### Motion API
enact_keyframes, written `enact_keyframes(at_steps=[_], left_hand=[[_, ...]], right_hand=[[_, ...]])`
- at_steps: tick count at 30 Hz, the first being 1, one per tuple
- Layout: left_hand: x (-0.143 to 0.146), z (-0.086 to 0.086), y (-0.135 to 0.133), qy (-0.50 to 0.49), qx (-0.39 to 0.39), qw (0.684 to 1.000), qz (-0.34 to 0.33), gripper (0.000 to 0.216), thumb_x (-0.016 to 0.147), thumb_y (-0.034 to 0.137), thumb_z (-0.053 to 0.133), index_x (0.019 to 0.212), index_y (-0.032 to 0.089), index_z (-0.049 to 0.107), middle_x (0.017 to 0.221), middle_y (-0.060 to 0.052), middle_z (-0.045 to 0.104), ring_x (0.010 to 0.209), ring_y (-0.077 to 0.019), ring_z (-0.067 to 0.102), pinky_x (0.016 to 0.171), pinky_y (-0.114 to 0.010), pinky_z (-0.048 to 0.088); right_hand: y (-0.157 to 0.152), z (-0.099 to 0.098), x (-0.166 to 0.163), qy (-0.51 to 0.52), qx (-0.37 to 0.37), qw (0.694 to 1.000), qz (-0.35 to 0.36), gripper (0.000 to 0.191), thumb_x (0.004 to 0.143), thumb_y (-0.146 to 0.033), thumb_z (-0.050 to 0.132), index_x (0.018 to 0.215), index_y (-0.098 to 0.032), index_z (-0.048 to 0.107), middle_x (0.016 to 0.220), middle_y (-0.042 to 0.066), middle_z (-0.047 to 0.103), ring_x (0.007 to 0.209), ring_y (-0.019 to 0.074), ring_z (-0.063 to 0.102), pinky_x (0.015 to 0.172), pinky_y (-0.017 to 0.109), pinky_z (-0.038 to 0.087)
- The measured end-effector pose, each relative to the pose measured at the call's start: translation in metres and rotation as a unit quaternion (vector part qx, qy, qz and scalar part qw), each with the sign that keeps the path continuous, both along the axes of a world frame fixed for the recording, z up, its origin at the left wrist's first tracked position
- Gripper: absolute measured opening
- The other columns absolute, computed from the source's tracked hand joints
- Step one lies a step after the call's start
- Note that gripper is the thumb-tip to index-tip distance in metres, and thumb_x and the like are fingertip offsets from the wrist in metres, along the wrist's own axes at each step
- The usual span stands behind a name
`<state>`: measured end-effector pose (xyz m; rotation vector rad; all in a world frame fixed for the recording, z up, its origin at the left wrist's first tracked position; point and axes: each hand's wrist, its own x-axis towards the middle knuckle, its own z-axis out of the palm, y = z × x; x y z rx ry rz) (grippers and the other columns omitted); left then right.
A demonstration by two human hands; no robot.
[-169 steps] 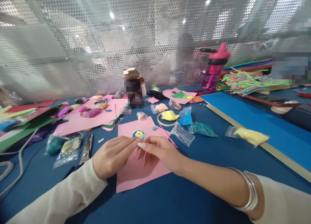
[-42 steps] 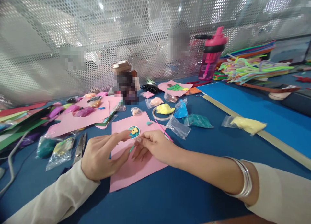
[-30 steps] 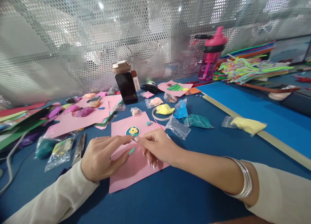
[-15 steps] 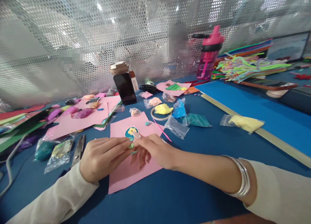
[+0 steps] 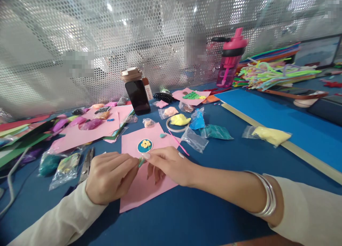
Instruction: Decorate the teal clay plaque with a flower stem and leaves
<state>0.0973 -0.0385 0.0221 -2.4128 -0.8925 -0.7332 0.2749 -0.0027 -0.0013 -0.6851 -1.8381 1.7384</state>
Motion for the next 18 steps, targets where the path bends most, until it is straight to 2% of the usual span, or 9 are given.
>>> enact_keyframes(at_steps=[4, 6, 9, 14, 16, 18], left_hand=[[-0.001, -0.002, 0.003, 0.007, 0.017, 1.000, 0.026, 0.028, 0.080, 0.015, 0.046, 0.052, 0.016, 0.047, 0.043, 0.004, 0.041, 0.038, -0.0075, 0.033, 0.040, -0.025, 0.024], [-0.002, -0.004, 0.005, 0.009, 0.019, 0.999, 0.025, 0.028, 0.080, 0.016, 0.047, 0.052, 0.016, 0.047, 0.043, 0.005, 0.042, 0.038, -0.0073, 0.034, 0.041, -0.025, 0.024], [-0.004, -0.005, 0.008, 0.020, 0.023, 0.999, 0.016, 0.030, 0.080, 0.019, 0.049, 0.050, 0.017, 0.046, 0.043, 0.004, 0.043, 0.038, -0.0074, 0.036, 0.041, -0.025, 0.024], [-0.009, -0.003, 0.011, 0.035, 0.042, 0.998, 0.033, 0.037, 0.082, 0.028, 0.048, 0.047, 0.017, 0.044, 0.040, 0.004, 0.044, 0.036, -0.0079, 0.037, 0.041, -0.024, 0.023], [-0.010, -0.003, 0.011, 0.033, 0.034, 0.998, 0.049, 0.038, 0.082, 0.034, 0.049, 0.048, 0.017, 0.046, 0.041, 0.003, 0.047, 0.036, -0.0084, 0.039, 0.040, -0.024, 0.023], [-0.009, -0.004, 0.011, 0.041, 0.009, 0.998, 0.048, 0.036, 0.083, 0.036, 0.046, 0.052, 0.017, 0.049, 0.044, 0.002, 0.049, 0.036, -0.0089, 0.040, 0.040, -0.024, 0.023]], right_hand=[[-0.001, 0.000, 0.001, -0.006, 0.045, 0.998, -0.031, 0.039, 0.087, -0.044, 0.038, 0.101, -0.013, 0.057, 0.071, 0.002, 0.058, 0.054, 0.0092, 0.056, 0.050, 0.022, 0.043], [-0.001, 0.001, 0.002, -0.020, 0.084, 0.996, -0.018, 0.041, 0.088, -0.044, 0.037, 0.109, -0.014, 0.055, 0.070, 0.001, 0.055, 0.059, 0.0098, 0.054, 0.055, 0.023, 0.043], [-0.002, 0.003, 0.003, -0.033, 0.140, 0.989, 0.010, 0.041, 0.089, -0.043, 0.034, 0.104, -0.015, 0.059, 0.069, 0.001, 0.054, 0.064, 0.0107, 0.051, 0.062, 0.024, 0.042], [-0.004, 0.002, 0.004, -0.036, 0.178, 0.983, -0.006, 0.036, 0.088, -0.039, 0.038, 0.112, -0.017, 0.055, 0.094, 0.005, 0.058, 0.078, 0.0129, 0.053, 0.067, 0.025, 0.042], [-0.005, 0.001, 0.004, -0.046, 0.185, 0.982, -0.012, 0.034, 0.089, -0.039, 0.037, 0.106, -0.017, 0.057, 0.092, 0.005, 0.058, 0.073, 0.0117, 0.053, 0.064, 0.024, 0.041], [-0.006, 0.002, 0.004, -0.053, 0.193, 0.980, -0.017, 0.036, 0.089, -0.040, 0.034, 0.094, -0.015, 0.059, 0.081, 0.004, 0.058, 0.065, 0.0106, 0.052, 0.060, 0.024, 0.040]])
